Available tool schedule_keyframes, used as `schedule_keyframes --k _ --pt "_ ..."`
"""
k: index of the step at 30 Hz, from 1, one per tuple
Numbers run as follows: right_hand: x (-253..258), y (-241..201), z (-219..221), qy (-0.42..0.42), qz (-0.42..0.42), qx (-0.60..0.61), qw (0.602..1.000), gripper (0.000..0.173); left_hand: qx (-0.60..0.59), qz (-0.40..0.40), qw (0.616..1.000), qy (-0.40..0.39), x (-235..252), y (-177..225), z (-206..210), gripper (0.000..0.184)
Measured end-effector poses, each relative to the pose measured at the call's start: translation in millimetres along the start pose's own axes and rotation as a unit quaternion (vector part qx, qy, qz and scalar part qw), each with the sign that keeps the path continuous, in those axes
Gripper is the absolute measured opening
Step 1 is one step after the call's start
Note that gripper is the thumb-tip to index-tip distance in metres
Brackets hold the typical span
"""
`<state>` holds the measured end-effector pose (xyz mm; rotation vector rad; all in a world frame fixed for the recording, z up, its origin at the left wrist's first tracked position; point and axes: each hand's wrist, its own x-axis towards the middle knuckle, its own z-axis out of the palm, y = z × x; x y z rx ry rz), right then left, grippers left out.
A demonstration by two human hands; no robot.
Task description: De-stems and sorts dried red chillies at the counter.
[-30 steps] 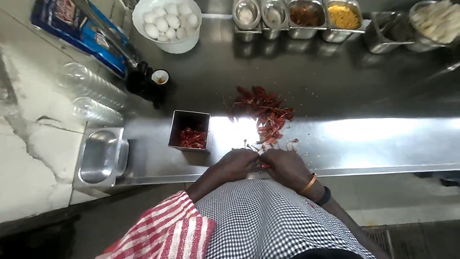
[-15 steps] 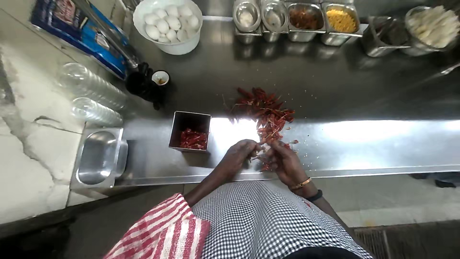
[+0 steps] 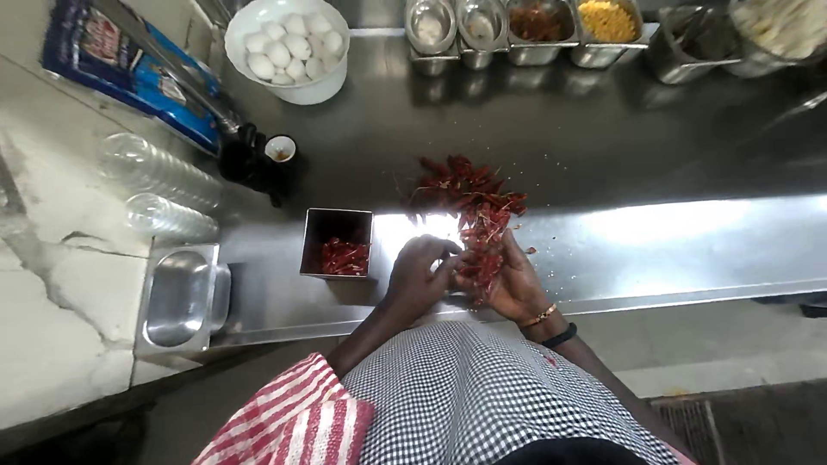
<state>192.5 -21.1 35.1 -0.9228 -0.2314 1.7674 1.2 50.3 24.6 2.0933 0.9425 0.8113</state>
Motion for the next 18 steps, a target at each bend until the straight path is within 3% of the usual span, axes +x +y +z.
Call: schedule_keyframes --k 2,5,9,13,16,18 --pt "-2 0 4 -0.029 -0.024 -0.019 0.999 0.065 0.085 0.068 0.994 -0.015 3 5 3 0.024" --pt "-5 2 8 -0.076 -0.047 -0.058 0.994 0.066 0.15 0.094 0.983 -0.057 12 9 11 0.03" --pt "1 2 9 -0.07 -0.034 -0.075 0.994 0.07 0.157 0.09 0.982 -0.062 19 6 16 0.02" --pt "11 3 2 -0.022 -0.038 -0.031 0.999 0.072 0.081 0.048 0.994 -0.055 21 8 5 0.015" --pt "21 -1 -11 0.063 -0.066 -0.048 0.995 0.061 0.081 0.027 0.993 -0.085 20 12 -7 0.013" --pt "15 -5 -13 0.135 -0.128 -0.213 0.959 0.032 0.106 0.024 0.987 -0.12 18 12 -13 0.013"
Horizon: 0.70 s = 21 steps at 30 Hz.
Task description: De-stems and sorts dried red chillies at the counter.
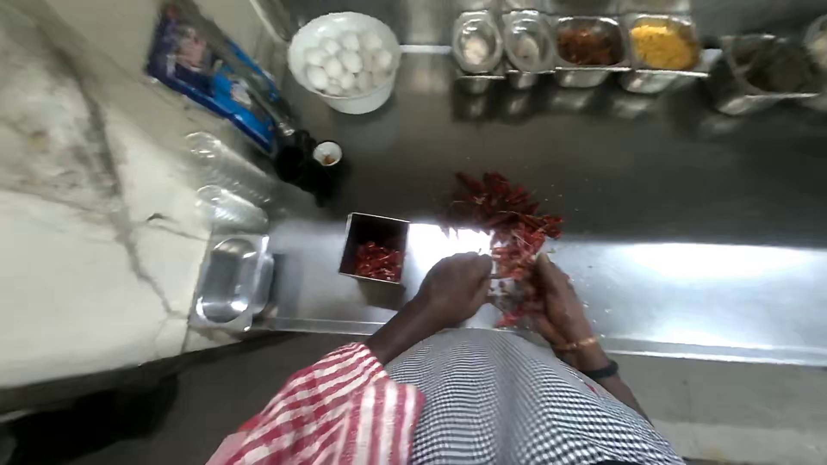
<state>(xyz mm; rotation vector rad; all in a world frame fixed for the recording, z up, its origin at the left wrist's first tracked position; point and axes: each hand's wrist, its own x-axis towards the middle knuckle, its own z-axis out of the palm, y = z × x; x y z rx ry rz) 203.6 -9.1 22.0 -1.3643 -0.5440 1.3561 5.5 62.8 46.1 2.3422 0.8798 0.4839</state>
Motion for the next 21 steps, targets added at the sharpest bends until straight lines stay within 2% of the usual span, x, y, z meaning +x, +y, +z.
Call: schedule_keyframes --k 1,2,3,4,5,6,8,13,15,17,19,21 --pt "-2 -1 -6 0.022 -0.06 -0.124 0.99 0.02 0.013 -0.004 1.0 -0.027 -1 1 -2 0.013" --pt "-3 -3 -12 0.012 -0.125 -0.255 0.959 0.018 0.019 -0.007 0.998 -0.052 -2 2 -5 0.014" --pt "-6 -7 -17 -0.027 -0.186 -0.384 0.904 0.022 0.018 -0.005 0.997 -0.07 -1 4 -5 0.014" --pt "-8 -12 -20 -0.069 -0.237 -0.503 0.828 0.025 0.012 0.005 0.997 -0.082 -1 4 -4 0.013" --pt "-9 -14 -18 -0.093 -0.273 -0.588 0.756 0.028 0.005 0.014 0.996 -0.088 0 4 -2 0.012" --pt "-9 -13 -15 -0.107 -0.287 -0.636 0.708 0.027 -0.001 0.017 0.995 -0.1 1 4 0 0.012" --pt "-8 -10 -8 -0.122 -0.288 -0.676 0.668 0.019 -0.01 0.013 0.992 -0.125 3 4 2 0.014" --pt "-12 -15 -3 -0.11 -0.322 -0.69 0.639 0.019 0.019 -0.027 0.982 -0.185 2 3 1 0.022" --pt "-13 -14 -5 -0.094 -0.346 -0.673 0.648 0.021 -0.054 -0.021 0.987 -0.147 -1 -3 4 0.024" --pt "-12 -12 -5 -0.073 -0.373 -0.647 0.661 0.024 -0.203 -0.042 0.974 -0.091 -5 -11 12 0.027" --pt "-10 -9 -3 -0.055 -0.386 -0.625 0.676 0.024 -0.37 -0.116 0.92 -0.06 -8 -14 22 0.026" --pt "-8 -6 -1 -0.037 -0.366 -0.579 0.728 0.022 -0.536 -0.199 0.82 -0.024 -10 -14 33 0.024"
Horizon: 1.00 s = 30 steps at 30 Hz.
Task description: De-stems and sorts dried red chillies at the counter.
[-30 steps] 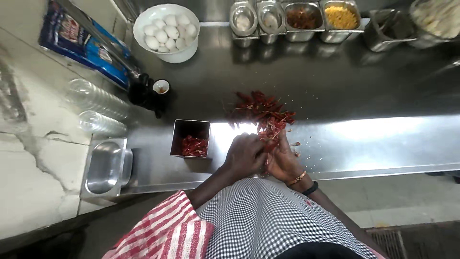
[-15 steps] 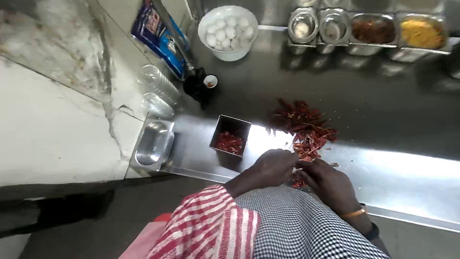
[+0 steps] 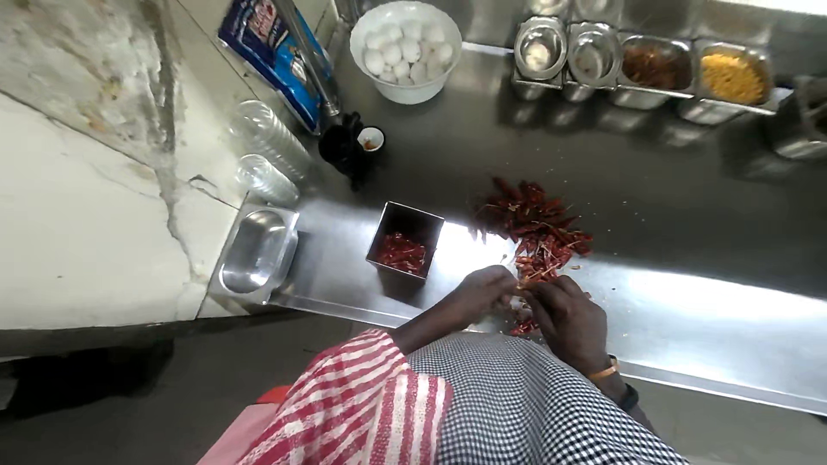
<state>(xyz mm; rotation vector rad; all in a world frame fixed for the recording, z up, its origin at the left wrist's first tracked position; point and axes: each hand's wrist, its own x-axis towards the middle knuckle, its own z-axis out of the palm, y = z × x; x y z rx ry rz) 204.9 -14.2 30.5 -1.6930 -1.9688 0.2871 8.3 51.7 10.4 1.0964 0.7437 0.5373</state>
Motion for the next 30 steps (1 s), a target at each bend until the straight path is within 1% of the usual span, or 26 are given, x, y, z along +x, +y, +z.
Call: schedule_keyframes --k 1,2,3,4,5,6,7,8,9,10,11,12,14,15,16,17,18,19,20,21,22,23,24,25,27,30 --pt "0 0 1 0.001 0.052 0.077 0.996 0.02 -0.075 -0.015 0.997 0.017 1 -3 3 0.022" --pt "0 0 2 0.009 0.124 0.202 0.971 0.016 -0.116 -0.017 0.992 0.035 2 -3 5 0.022" --pt "1 -2 5 0.023 0.211 0.347 0.914 0.014 -0.117 -0.006 0.992 0.048 2 -2 5 0.022" --pt "2 -3 6 0.03 0.296 0.468 0.832 0.014 -0.081 0.017 0.995 0.058 2 1 6 0.022" --pt "2 -3 6 0.016 0.36 0.55 0.753 0.016 -0.014 0.057 0.997 0.058 1 5 6 0.02" --pt "1 0 5 -0.01 0.401 0.613 0.681 0.021 0.065 0.113 0.99 0.049 1 7 7 0.018" --pt "-1 2 7 -0.035 0.425 0.657 0.621 0.027 0.142 0.168 0.975 0.039 3 7 7 0.017" --pt "-3 1 10 -0.06 0.432 0.689 0.579 0.033 0.219 0.204 0.954 0.026 4 8 8 0.017" --pt "-5 0 12 -0.089 0.424 0.716 0.547 0.038 0.285 0.23 0.93 0.011 6 8 10 0.02" --pt "-7 -1 15 -0.112 0.415 0.736 0.523 0.041 0.332 0.245 0.911 -0.01 7 9 11 0.027" --pt "-8 -3 18 -0.118 0.417 0.74 0.514 0.044 0.352 0.253 0.901 -0.031 8 11 13 0.035" --pt "-7 -4 19 -0.118 0.42 0.744 0.506 0.044 0.359 0.254 0.897 -0.045 6 13 14 0.038" --pt "-5 -2 20 -0.125 0.41 0.752 0.501 0.035 0.336 0.232 0.911 -0.063 -6 29 9 0.032" --pt "-4 2 21 -0.133 0.391 0.761 0.5 0.029 0.308 0.221 0.923 -0.066 -17 42 4 0.028" --pt "-3 7 22 -0.139 0.375 0.767 0.502 0.028 0.267 0.218 0.936 -0.065 -30 58 -3 0.024" --pt "-1 10 22 -0.137 0.368 0.766 0.509 0.03 0.242 0.221 0.943 -0.051 -43 73 -13 0.021" --pt "-1 12 22 -0.134 0.362 0.764 0.517 0.032 0.245 0.228 0.942 -0.015 -56 86 -23 0.019" --pt "-2 12 22 -0.126 0.36 0.76 0.526 0.031 0.283 0.232 0.93 0.042 -67 96 -36 0.017" --pt "-3 13 23 -0.122 0.359 0.755 0.535 0.026 0.354 0.215 0.904 0.11 -75 102 -48 0.016" --pt "-3 13 23 -0.117 0.364 0.748 0.543 0.021 0.436 0.177 0.866 0.167 -79 107 -61 0.015" --pt "-3 11 25 -0.109 0.375 0.742 0.545 0.018 0.52 0.116 0.823 0.198 -80 111 -72 0.015" --pt "-2 9 26 -0.107 0.383 0.736 0.548 0.017 0.595 0.038 0.778 0.197 -78 114 -78 0.015" --pt "-1 7 28 -0.113 0.384 0.728 0.556 0.016 0.653 -0.05 0.736 0.169 -72 115 -80 0.015" --pt "1 6 30 -0.122 0.379 0.718 0.57 0.016 0.688 -0.121 0.703 0.135 -64 114 -80 0.016" --pt "4 1 33 -0.143 0.36 0.696 0.604 0.014 0.709 -0.21 0.668 0.081 -47 107 -78 0.016" --pt "7 -4 36 -0.162 0.354 0.674 0.628 0.014 0.72 -0.255 0.643 0.051 -29 104 -83 0.018"
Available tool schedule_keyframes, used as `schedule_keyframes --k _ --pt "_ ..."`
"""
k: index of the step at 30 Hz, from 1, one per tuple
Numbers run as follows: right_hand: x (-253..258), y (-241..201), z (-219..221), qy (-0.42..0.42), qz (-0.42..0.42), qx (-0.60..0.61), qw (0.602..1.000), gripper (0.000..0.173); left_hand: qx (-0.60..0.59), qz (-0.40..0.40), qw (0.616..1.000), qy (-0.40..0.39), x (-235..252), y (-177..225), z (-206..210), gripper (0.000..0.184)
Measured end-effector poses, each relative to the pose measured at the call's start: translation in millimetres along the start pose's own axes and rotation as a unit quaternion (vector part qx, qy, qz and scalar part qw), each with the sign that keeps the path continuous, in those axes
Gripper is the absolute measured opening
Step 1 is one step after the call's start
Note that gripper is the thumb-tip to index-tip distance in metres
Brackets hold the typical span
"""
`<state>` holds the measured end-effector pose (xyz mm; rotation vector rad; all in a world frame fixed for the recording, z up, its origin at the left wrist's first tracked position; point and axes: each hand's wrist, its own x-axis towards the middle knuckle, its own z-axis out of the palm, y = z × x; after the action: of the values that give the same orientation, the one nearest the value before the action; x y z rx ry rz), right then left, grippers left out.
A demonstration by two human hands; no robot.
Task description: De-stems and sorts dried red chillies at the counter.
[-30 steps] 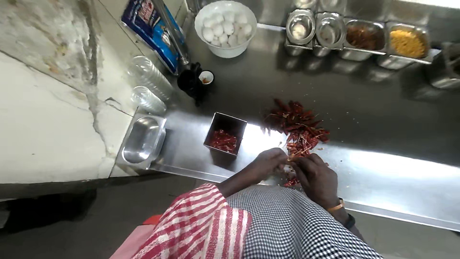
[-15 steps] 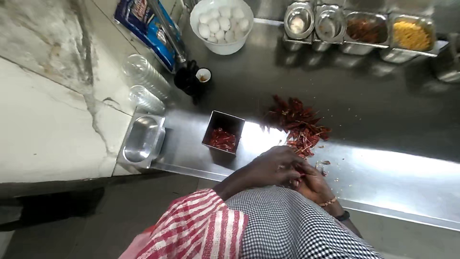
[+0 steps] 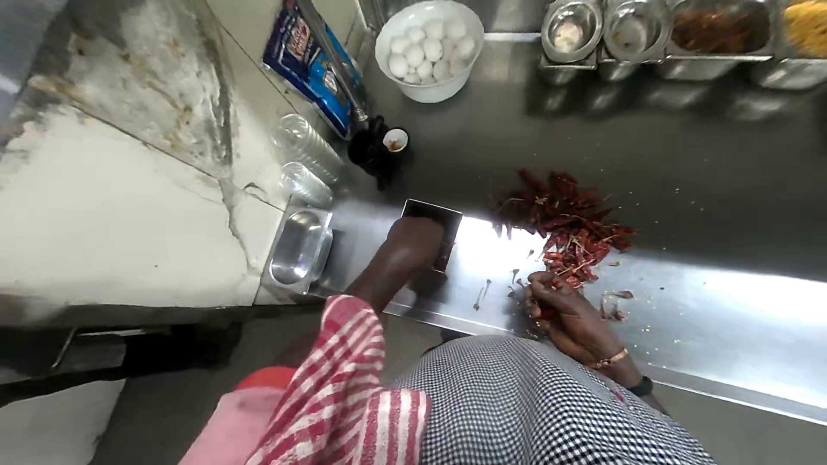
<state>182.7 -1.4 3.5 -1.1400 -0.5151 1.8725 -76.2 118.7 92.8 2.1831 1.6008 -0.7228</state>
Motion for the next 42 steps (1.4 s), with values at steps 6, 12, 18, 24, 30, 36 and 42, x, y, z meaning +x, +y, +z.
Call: schedule_keyframes --k 6,12,18,24,30,36,42 --pt "-13 4 -8 0.051 -0.003 -0.02 0.999 0.017 -0.021 0.034 0.999 0.026 -4 -15 -10 0.018" --pt "-21 7 -19 0.113 -0.003 0.0 0.994 0.018 -0.193 0.03 0.979 0.058 -20 -43 -16 0.016" --pt "-20 0 -11 0.098 -0.018 0.001 0.995 0.015 -0.377 0.044 0.918 0.113 -26 -53 -4 0.016" --pt "-17 -8 2 0.073 -0.049 -0.08 0.993 0.007 -0.361 0.041 0.915 0.175 -32 -58 5 0.009" --pt "-17 -15 17 0.097 -0.064 -0.185 0.976 0.015 -0.447 0.036 0.857 0.255 -36 -63 18 0.01" --pt "-30 -37 36 0.015 -0.281 -0.48 0.831 0.027 -0.454 0.236 0.787 0.344 -72 -17 27 0.009" --pt "-27 -43 61 -0.026 -0.306 -0.772 0.557 0.016 -0.345 0.303 0.859 0.224 -58 42 50 0.012"
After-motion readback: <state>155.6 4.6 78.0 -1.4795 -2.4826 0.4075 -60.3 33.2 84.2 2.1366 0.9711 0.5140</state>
